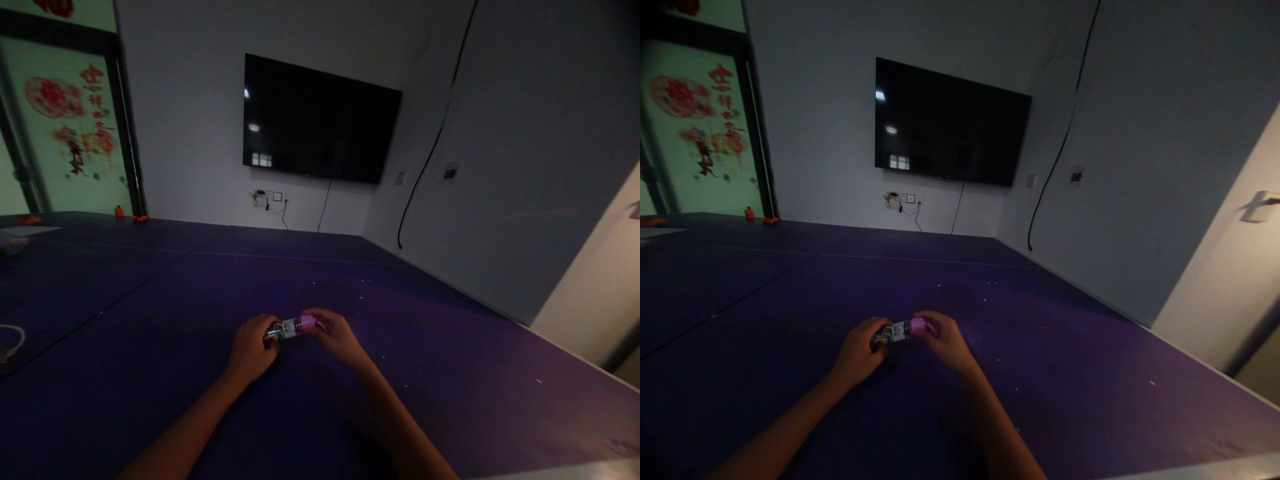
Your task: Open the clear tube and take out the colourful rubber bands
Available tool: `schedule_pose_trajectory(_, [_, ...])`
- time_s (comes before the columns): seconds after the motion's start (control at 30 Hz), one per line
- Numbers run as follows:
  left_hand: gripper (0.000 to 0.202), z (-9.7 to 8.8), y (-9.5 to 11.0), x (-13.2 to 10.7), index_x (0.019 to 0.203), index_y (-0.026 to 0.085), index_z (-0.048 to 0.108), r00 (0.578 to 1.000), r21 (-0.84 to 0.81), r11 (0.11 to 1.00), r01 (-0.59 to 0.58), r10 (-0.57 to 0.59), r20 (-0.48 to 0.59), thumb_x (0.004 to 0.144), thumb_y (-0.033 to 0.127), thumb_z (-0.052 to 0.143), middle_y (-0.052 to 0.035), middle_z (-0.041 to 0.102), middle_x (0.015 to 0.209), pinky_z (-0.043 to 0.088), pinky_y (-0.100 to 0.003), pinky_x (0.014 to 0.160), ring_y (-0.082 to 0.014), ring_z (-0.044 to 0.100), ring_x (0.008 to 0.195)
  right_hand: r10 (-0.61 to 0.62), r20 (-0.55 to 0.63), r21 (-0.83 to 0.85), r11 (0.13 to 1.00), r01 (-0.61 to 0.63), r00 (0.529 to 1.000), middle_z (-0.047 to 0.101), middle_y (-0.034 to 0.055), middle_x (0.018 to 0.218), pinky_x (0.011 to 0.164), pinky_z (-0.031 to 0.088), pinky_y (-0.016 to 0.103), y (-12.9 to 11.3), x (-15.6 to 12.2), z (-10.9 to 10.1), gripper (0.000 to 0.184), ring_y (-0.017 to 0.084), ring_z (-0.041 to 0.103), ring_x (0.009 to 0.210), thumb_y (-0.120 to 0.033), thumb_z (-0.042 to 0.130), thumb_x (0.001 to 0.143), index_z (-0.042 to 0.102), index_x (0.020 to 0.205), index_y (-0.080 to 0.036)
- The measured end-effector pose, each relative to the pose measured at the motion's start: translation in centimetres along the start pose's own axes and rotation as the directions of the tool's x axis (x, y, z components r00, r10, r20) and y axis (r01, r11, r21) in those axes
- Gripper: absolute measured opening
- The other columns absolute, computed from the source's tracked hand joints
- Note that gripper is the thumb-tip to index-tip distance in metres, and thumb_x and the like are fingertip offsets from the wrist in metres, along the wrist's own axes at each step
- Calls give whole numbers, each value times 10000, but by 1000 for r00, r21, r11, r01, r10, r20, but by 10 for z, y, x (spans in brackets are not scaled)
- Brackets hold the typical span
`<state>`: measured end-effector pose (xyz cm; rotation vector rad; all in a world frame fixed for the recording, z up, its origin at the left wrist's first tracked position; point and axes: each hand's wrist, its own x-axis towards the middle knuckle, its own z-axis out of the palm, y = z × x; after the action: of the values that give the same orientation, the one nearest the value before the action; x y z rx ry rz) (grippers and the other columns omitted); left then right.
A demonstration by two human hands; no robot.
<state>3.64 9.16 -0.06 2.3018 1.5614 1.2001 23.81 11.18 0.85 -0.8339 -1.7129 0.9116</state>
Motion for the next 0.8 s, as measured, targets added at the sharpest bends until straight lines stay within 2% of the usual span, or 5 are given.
schedule_pose_trajectory(0.17, [382, -1, -1, 2, 942, 207, 632, 998, -40, 997, 68, -69, -3, 600, 68, 538, -37, 664, 927, 395, -328, 795, -214, 583, 878, -86, 40, 37, 996, 84, 996, 673, 62, 999, 880, 467, 335, -2, 0, -4, 247, 186, 618, 959, -253, 695, 701, 666, 941, -209])
schedule_pose_trajectory(0.27, [371, -1, -6, 6, 901, 183, 655, 981, -240, 955, 172, -143, 134, 573, 71, 522, -21, 657, 825, 405, -263, 683, -174, 581, 762, -97, 86, 54, 994, 93, 992, 666, 65, 1027, 898, 455, 346, -4, -1, -7, 252, 194, 607, 991, -238, 714, 685, 676, 933, -215])
schedule_pose_trajectory(0.5, [343, -11, -28, 11, 725, 140, 663, 756, -462, 672, 578, -228, 614, 463, 103, 446, 53, 483, 487, 241, -204, 434, -84, 365, 436, -97, 159, 172, 983, 69, 982, 666, 72, 1032, 878, 464, 344, -10, -3, -19, 253, 208, 601, 1014, -257, 781, 619, 679, 846, -208])
schedule_pose_trajectory(0.63, [453, -13, -33, 11, 860, 164, 669, 855, -590, 637, 496, -242, 458, 456, 93, 475, 43, 551, 585, 313, -203, 480, -103, 446, 522, -70, -71, 90, 993, 76, 995, 668, 70, 1015, 843, 475, 334, 1, 3, -29, 324, 192, 618, 942, -301, 743, 643, 642, 938, -214])
schedule_pose_trajectory(0.8, [508, -9, -37, 14, 981, 184, 649, 960, -637, 720, 275, -244, 138, 497, 75, 539, -17, 663, 892, 461, -303, 731, -195, 596, 824, 42, -295, -270, 955, -125, 955, 662, 66, 894, 740, 490, 324, 33, 9, -39, 335, 185, 625, 790, -221, 641, 641, 613, 973, -180])
